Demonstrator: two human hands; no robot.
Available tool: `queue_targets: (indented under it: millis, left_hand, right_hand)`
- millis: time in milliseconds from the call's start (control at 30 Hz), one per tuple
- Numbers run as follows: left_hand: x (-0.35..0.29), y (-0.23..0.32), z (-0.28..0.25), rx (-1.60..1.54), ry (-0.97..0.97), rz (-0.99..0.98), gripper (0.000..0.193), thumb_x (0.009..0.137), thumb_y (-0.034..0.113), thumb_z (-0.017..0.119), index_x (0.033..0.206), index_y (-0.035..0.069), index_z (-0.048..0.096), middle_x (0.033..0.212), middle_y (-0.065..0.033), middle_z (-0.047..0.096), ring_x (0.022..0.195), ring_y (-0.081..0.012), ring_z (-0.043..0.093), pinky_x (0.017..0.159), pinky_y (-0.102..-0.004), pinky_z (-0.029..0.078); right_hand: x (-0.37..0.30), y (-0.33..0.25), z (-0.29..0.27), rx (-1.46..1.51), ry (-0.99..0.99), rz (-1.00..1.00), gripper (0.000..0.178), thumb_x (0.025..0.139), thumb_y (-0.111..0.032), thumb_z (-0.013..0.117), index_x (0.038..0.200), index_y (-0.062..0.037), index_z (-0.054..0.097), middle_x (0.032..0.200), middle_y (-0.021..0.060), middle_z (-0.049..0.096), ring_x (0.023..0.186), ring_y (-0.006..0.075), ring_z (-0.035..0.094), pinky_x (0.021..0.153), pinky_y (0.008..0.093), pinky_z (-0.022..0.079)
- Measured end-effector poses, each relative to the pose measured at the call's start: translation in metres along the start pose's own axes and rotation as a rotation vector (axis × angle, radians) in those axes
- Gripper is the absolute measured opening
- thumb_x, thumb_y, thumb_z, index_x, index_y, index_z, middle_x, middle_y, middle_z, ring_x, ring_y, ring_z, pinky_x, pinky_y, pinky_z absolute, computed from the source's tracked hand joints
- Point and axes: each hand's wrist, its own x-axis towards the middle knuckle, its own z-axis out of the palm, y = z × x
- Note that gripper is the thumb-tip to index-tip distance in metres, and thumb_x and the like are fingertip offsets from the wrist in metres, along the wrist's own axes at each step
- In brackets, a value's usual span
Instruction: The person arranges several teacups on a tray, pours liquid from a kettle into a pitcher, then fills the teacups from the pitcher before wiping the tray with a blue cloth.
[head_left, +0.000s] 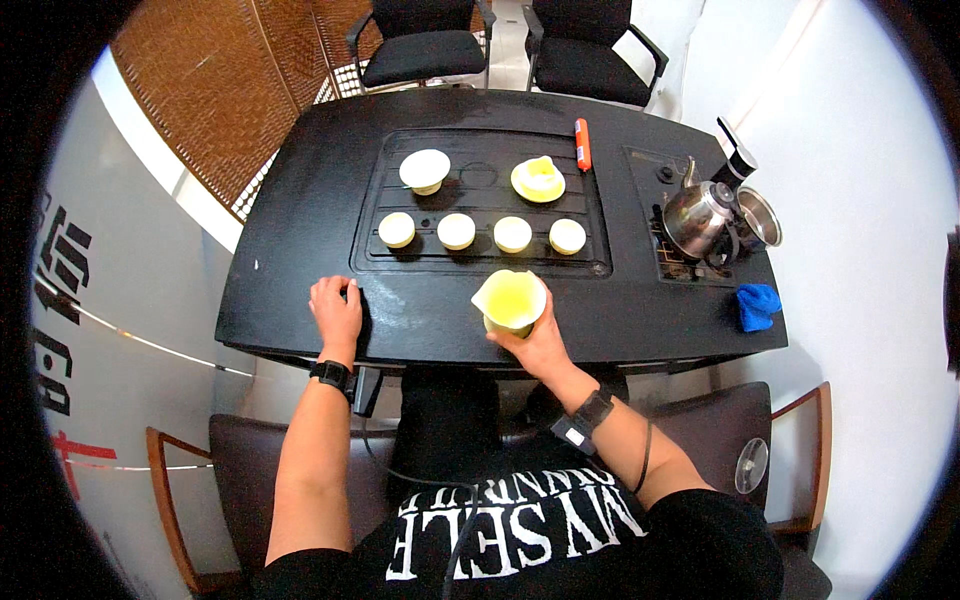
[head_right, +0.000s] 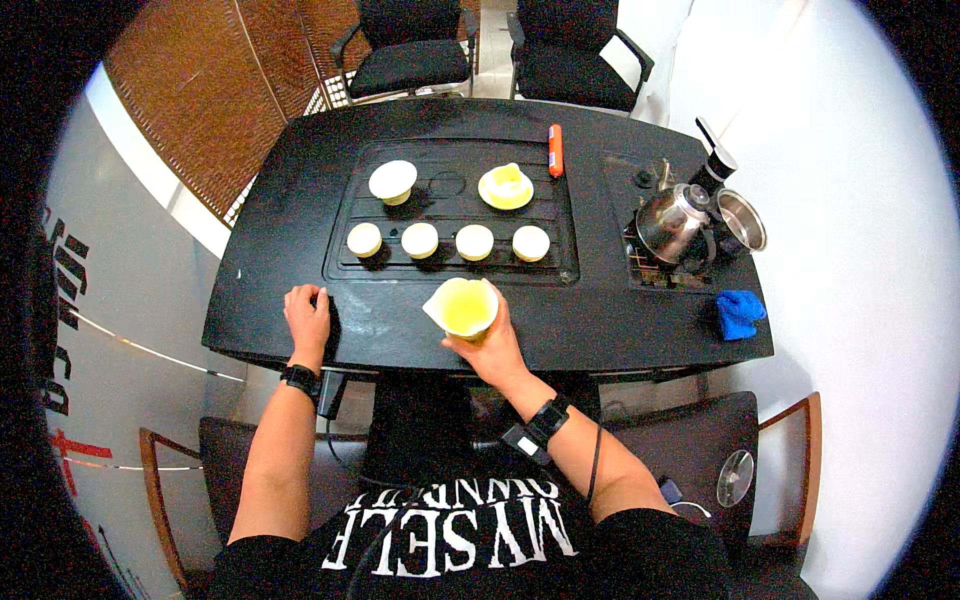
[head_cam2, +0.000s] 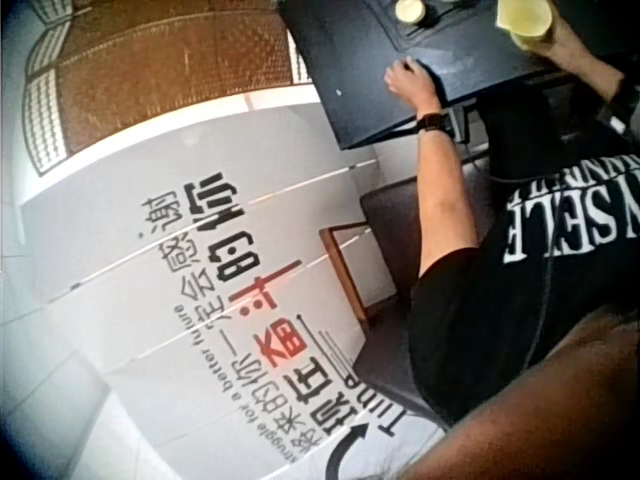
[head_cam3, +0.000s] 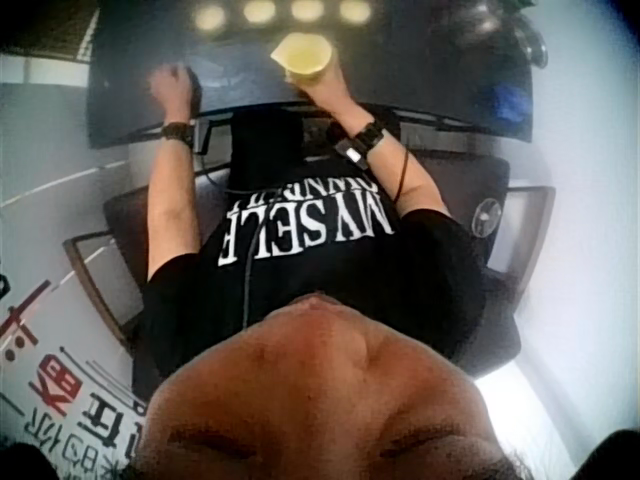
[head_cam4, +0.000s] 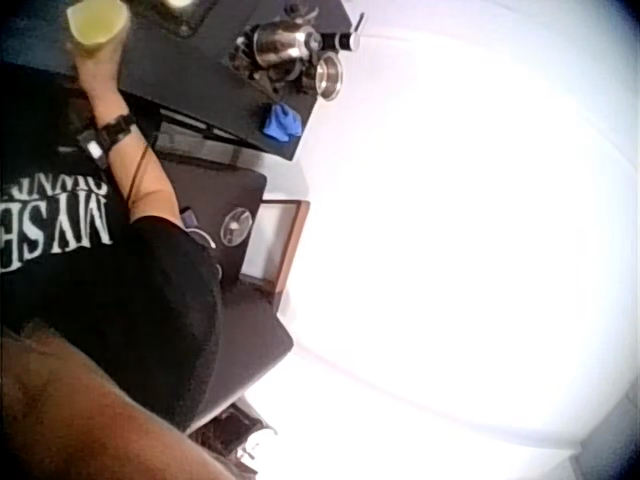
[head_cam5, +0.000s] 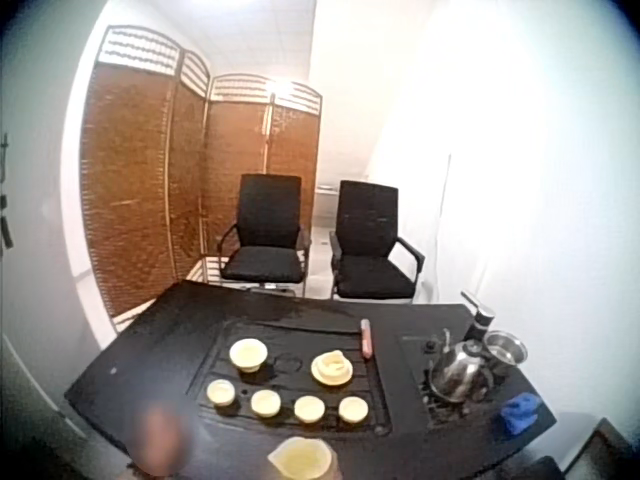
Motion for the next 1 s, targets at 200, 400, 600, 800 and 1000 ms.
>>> queue_targets:
  millis: [200, 400, 600, 800, 1000]
  left_hand:
    - [-0.001, -0.002, -0.002, 0.006, -0.004, -0.005, 0.014, 0.085, 0.021, 0.062, 0.082, 0.006, 0.062, 0.09, -0.0089, 0.058, 0.096, -0.0308, 0.051, 0.084, -0.0436, 0.039]
    - [-0.002, 0.001, -0.001, 0.0, 0.013, 0.004, 0.015, 0.084, 0.02, 0.063, 0.08, 0.006, 0.061, 0.089, -0.0095, 0.058, 0.096, -0.0309, 0.051, 0.084, -0.0437, 0.039]
    - [-0.002, -0.002, 0.002, -0.004, 0.039, 0.032, 0.015, 0.084, 0.02, 0.063, 0.08, 0.007, 0.06, 0.088, -0.0089, 0.056, 0.094, -0.0306, 0.05, 0.082, -0.0434, 0.039]
    - [-0.002, -0.003, 0.001, 0.023, 0.016, 0.017, 0.014, 0.084, 0.02, 0.063, 0.08, 0.007, 0.06, 0.089, -0.0089, 0.057, 0.094, -0.0305, 0.051, 0.083, -0.0431, 0.038]
    - [-0.002, -0.001, 0.002, 0.005, 0.011, 0.023, 0.015, 0.085, 0.021, 0.062, 0.082, 0.007, 0.062, 0.09, -0.0086, 0.058, 0.095, -0.0302, 0.051, 0.084, -0.0433, 0.038]
  right_hand:
    - [-0.002, -0.005, -0.02, -0.111, -0.121, 0.008, 0.107, 0.069, -0.016, 0.081, 0.148, -0.0055, 0.01, 0.143, 0.0194, 0.034, 0.132, 0.0322, 0.038, 0.109, 0.0406, 0.032]
    - [-0.004, -0.01, -0.019, -0.266, -0.02, -0.101, 0.101, 0.063, -0.019, 0.086, 0.141, -0.0041, 0.023, 0.131, 0.0189, 0.043, 0.128, 0.0355, 0.037, 0.109, 0.0436, 0.031]
    - [0.004, -0.009, -0.009, -0.206, 0.043, -0.108, 0.098, 0.061, -0.019, 0.087, 0.137, -0.0035, 0.028, 0.127, 0.0173, 0.046, 0.126, 0.0354, 0.039, 0.108, 0.0435, 0.032]
    - [0.022, -0.011, -0.013, -0.083, -0.115, -0.018, 0.092, 0.066, -0.018, 0.083, 0.138, -0.005, 0.027, 0.132, 0.0174, 0.046, 0.123, 0.0316, 0.047, 0.104, 0.0395, 0.037]
    - [0.04, -0.003, -0.011, 0.155, -0.301, 0.053, 0.084, 0.071, -0.005, 0.078, 0.138, -0.0066, 0.027, 0.132, 0.0099, 0.046, 0.126, 0.0219, 0.043, 0.107, 0.035, 0.032]
